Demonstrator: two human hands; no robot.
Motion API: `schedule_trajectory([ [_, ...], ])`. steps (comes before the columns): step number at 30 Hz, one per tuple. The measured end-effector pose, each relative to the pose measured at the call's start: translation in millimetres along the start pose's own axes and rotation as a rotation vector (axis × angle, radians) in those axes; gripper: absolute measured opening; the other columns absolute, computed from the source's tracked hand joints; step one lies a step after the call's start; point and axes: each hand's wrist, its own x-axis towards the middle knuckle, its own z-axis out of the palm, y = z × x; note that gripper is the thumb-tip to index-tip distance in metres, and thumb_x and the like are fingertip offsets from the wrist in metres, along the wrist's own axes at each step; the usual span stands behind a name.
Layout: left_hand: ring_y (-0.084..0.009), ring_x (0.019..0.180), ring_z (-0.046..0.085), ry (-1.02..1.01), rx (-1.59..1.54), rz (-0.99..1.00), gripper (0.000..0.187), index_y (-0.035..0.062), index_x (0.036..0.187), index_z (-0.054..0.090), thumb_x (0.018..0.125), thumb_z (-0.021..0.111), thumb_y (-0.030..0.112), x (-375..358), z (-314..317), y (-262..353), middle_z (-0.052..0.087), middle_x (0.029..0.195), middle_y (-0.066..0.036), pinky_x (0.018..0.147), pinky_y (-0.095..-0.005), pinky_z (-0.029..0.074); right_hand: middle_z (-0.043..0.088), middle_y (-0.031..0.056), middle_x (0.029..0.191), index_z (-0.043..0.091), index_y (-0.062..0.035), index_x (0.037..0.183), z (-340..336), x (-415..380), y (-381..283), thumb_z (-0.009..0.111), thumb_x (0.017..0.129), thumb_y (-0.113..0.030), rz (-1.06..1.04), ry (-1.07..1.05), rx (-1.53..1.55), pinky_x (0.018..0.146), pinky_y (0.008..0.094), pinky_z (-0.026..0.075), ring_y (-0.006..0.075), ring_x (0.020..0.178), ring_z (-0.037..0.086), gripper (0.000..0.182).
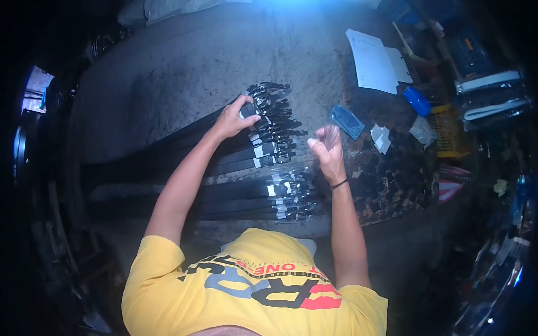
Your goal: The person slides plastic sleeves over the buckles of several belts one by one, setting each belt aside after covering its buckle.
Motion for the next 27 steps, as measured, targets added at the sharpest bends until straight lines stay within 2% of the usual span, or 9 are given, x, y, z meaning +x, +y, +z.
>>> schedule_trajectory([
  [2, -0.0216, 0.085, 0.059, 0.032, -0.051, 0.105, 0.052, 0.0084, 0.110, 0.049, 0.073, 0.074, 0.034, -20, -9, 26, 0.061, 0.091, -0.009, 0.077, -0.0344, 0.046, 0.043, 0.0010, 0.089, 0.045, -0.0067, 0.103, 8, 4, -22, 0.063, 0.076, -0.015, -0.041, 0.001, 0.058, 0.063, 0.0214, 0.039, 0.0081, 0.076, 0.048, 0.033],
  [5, -0.0226, 0.083, 0.060, 0.013, -0.092, 0.217, 0.060, 0.0083, 0.107, 0.048, 0.065, 0.082, 0.034, -52, -20, 67, 0.060, 0.091, -0.011, 0.074, -0.0334, 0.047, 0.047, 0.0105, 0.123, 0.044, -0.0081, 0.101, 16, 5, -49, 0.057, 0.080, -0.007, -0.023, -0.069, 0.205, 0.056, 0.0179, 0.043, 0.0068, 0.068, 0.054, 0.025],
  [10, -0.0210, 0.077, 0.063, 0.025, -0.040, 0.275, 0.066, 0.0064, 0.106, 0.050, 0.060, 0.085, 0.039, -84, -14, 100, 0.061, 0.088, -0.010, 0.071, -0.0312, 0.049, 0.046, 0.0094, 0.118, 0.043, -0.0066, 0.100, 36, -17, -80, 0.057, 0.079, -0.009, -0.153, -0.245, 0.319, 0.059, 0.0193, 0.043, 0.0076, 0.067, 0.052, 0.025],
  [13, -0.0230, 0.082, 0.064, 0.117, 0.020, 0.387, 0.064, 0.0049, 0.109, 0.052, 0.062, 0.083, 0.036, -96, -11, 110, 0.063, 0.094, -0.011, 0.076, -0.0318, 0.050, 0.043, 0.0038, 0.099, 0.044, -0.0071, 0.097, 44, -36, -97, 0.065, 0.073, -0.016, -0.227, -0.201, 0.099, 0.063, 0.0243, 0.043, 0.0107, 0.071, 0.046, 0.033],
  [15, -0.0202, 0.103, 0.060, 0.065, 0.025, 0.342, 0.061, 0.0038, 0.114, 0.055, 0.064, 0.083, 0.024, -109, -14, 120, 0.062, 0.110, -0.012, 0.090, -0.0310, 0.046, 0.042, 0.0044, 0.101, 0.043, -0.0064, 0.097, 45, -48, -103, 0.065, 0.073, -0.016, -0.288, -0.208, -0.048, 0.064, 0.0251, 0.043, 0.0105, 0.073, 0.046, 0.034],
  [18, -0.0199, 0.102, 0.060, 0.073, -0.031, 0.381, 0.057, 0.0034, 0.113, 0.056, 0.065, 0.082, 0.021, -121, -27, 123, 0.063, 0.109, -0.011, 0.090, -0.0312, 0.046, 0.041, 0.0071, 0.108, 0.043, -0.0054, 0.098, 35, -61, -114, 0.069, 0.073, -0.018, -0.326, -0.237, -0.245, 0.071, 0.0310, 0.047, 0.0132, 0.085, 0.050, 0.038],
  [20, -0.0187, 0.095, 0.062, 0.158, -0.031, 0.471, 0.057, 0.0023, 0.114, 0.057, 0.066, 0.081, 0.022, -131, -41, 117, 0.063, 0.107, -0.010, 0.086, -0.0295, 0.048, 0.042, 0.0084, 0.110, 0.044, -0.0061, 0.099, 18, -67, -128, 0.072, 0.070, -0.019, -0.847, -0.038, -0.814, 0.076, 0.0367, 0.048, 0.0189, 0.095, 0.052, 0.043],
  [21, -0.0159, 0.096, 0.060, 0.132, -0.089, 0.431, 0.055, 0.0034, 0.115, 0.057, 0.066, 0.080, 0.017, -137, -50, 115, 0.063, 0.105, -0.009, 0.087, -0.0280, 0.046, 0.043, 0.0101, 0.109, 0.045, -0.0069, 0.101, 4, -70, -131, 0.074, 0.067, -0.020, -0.858, -0.023, -0.938, 0.079, 0.0403, 0.049, 0.0265, 0.100, 0.053, 0.047],
  [27, -0.0108, 0.094, 0.056, 0.043, -0.201, 0.518, 0.056, 0.0046, 0.115, 0.056, 0.064, 0.080, 0.009, -160, -68, 121, 0.061, 0.105, -0.006, 0.085, -0.0246, 0.045, 0.045, 0.0132, 0.106, 0.045, -0.0069, 0.104, -15, -85, -139, 0.073, 0.065, -0.020, -0.777, -0.082, -1.276, 0.078, 0.0415, 0.049, 0.0318, 0.095, 0.054, 0.049],
])
